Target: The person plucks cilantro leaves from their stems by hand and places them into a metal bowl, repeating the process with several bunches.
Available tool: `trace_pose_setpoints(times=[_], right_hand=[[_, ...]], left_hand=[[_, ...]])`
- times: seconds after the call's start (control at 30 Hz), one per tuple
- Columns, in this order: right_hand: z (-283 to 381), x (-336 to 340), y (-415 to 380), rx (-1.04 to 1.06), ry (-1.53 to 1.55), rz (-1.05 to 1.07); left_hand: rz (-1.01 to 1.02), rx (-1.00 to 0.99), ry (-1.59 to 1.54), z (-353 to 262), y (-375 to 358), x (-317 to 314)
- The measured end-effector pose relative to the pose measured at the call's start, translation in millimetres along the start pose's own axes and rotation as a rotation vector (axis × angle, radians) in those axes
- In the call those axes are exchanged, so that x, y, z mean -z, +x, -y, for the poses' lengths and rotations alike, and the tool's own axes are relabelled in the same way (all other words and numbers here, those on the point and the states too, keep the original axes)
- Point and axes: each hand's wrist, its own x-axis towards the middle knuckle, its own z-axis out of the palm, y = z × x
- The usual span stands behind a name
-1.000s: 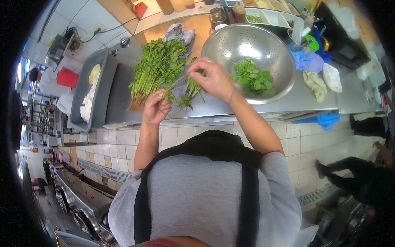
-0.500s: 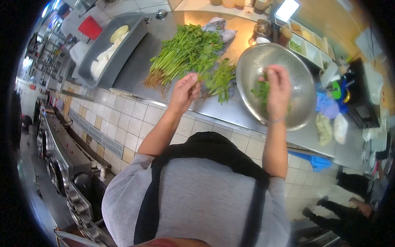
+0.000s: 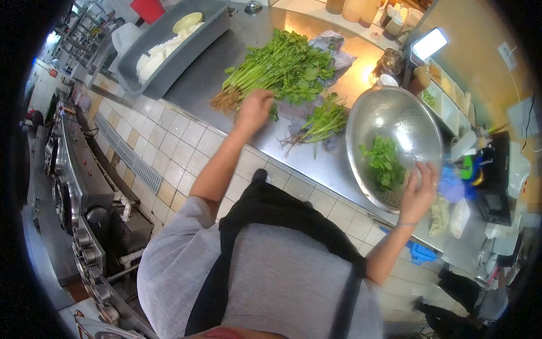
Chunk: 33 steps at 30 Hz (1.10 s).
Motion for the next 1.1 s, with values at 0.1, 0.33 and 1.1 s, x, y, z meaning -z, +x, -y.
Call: trace_pose_setpoints(times=[0.1,0.33,1.1], right_hand=[[44.9,6.2,-1.9,-0.067,0.098,-0.138],[191.7,-57.0,32.0,0.083,0.35,-0.04],[279.2,-195.1,34.1,-0.005,0.316,0.296]], left_hand=[[-0.088,0.022,0.124,66.0,41.0,23.5],[0.11,0.148,0.404,107.3,107.3,47.7],[-0.068,-0.139,0.464,220.0,153.4,76.6]])
